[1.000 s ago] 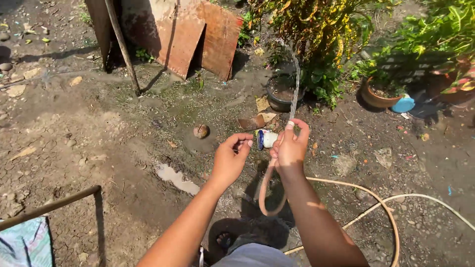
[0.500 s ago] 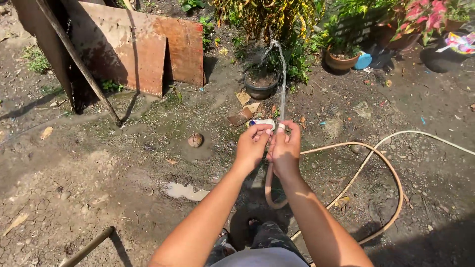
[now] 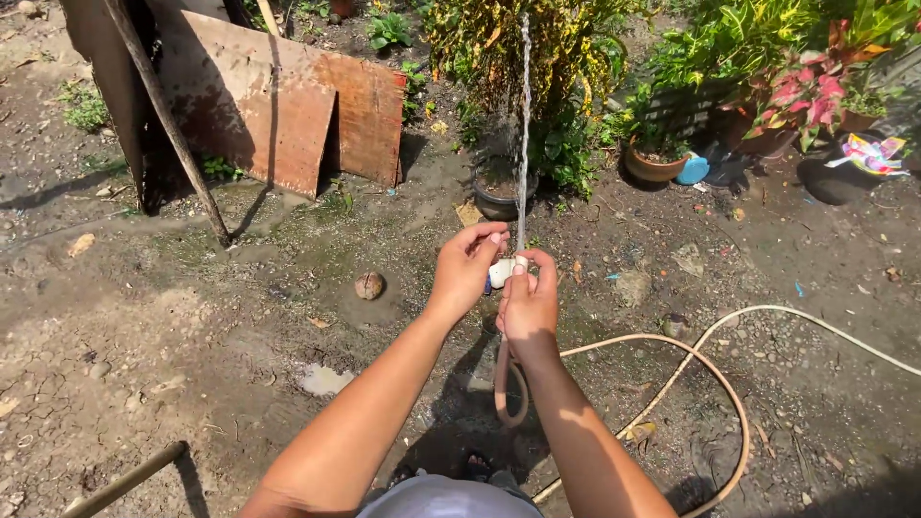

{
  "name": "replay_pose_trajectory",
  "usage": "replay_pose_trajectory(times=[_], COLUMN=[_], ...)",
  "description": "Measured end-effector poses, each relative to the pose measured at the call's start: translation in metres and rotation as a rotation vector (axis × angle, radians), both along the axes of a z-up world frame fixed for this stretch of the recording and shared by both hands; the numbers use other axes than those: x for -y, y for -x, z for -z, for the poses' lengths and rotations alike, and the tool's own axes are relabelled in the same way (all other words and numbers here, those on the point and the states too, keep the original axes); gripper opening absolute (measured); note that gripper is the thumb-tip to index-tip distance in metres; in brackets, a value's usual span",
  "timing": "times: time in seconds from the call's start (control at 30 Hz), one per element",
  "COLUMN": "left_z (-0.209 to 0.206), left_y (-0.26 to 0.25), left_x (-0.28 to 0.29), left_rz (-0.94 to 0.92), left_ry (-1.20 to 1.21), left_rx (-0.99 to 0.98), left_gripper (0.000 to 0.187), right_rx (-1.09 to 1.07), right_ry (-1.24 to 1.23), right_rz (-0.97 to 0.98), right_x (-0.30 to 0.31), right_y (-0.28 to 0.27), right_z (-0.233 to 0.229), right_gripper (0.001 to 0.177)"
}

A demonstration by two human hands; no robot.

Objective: Watering several potted plants in an outdoor garden using a water hose.

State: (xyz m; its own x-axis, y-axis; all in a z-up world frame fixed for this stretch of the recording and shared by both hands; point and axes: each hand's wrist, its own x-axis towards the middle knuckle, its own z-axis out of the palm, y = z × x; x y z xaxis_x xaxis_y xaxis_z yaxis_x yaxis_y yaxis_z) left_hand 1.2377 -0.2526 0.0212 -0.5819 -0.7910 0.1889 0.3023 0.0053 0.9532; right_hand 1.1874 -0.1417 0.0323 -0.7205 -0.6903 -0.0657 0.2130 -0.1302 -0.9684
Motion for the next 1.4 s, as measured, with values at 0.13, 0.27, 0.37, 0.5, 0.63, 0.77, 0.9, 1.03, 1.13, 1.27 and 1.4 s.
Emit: replay_pose_trajectory(times=[0.13, 0.27, 0.37, 0.5, 0.63, 0.77, 0.9, 1.03, 1.13, 1.27, 1.4], left_z=[-0.009, -0.002, 0.0, 0.011, 0.028, 0.035, 0.026, 0.034, 0.03, 0.034, 0.042], left_y=[0.006, 0.021, 0.029, 0.046, 0.058, 0.052, 0.026, -0.012, -0.057, -0.113, -0.145], left_x=[-0.005, -0.011, -0.015, -0.016, -0.013, 0.013, 0.049, 0.097, 0.126, 0.161, 0.18], left_rz=[0.005, 0.002, -0.029, -0.056, -0.101, -0.06, -0.119, -0.147, -0.147, -0.158, -0.153], left_ry=[0.032, 0.043, 0.058, 0.133, 0.187, 0.142, 0.158, 0.186, 0.188, 0.211, 0.184], left_rx=[0.022, 0.0, 0.058, 0.087, 0.12, 0.108, 0.177, 0.178, 0.18, 0.229, 0.299], left_gripper=[0.029, 0.029, 0.027, 0.025, 0.024, 0.026, 0.025, 0.025, 0.023, 0.023, 0.023], right_rx=[-0.005, -0.015, 0.002, 0.042, 0.079, 0.032, 0.007, -0.058, -0.104, -0.117, -0.151], right_ry=[-0.054, -0.007, 0.001, 0.011, 0.031, 0.001, -0.01, -0.023, -0.04, -0.128, -0.193], right_rz=[-0.005, -0.012, -0.017, -0.008, -0.001, -0.006, 0.029, 0.042, 0.062, 0.12, 0.127], right_x=[-0.008, -0.016, -0.018, -0.011, 0.003, 0.024, 0.044, 0.07, 0.096, 0.129, 0.156], right_y=[0.011, 0.026, 0.04, 0.059, 0.075, 0.087, 0.089, 0.072, 0.05, 0.004, -0.034], right_z=[-0.001, 0.003, 0.004, 0.008, 0.019, 0.024, 0.011, 0.009, 0.012, 0.02, 0.032], right_gripper=[0.023, 0.023, 0.023, 0.021, 0.022, 0.02, 0.018, 0.018, 0.016, 0.019, 0.018])
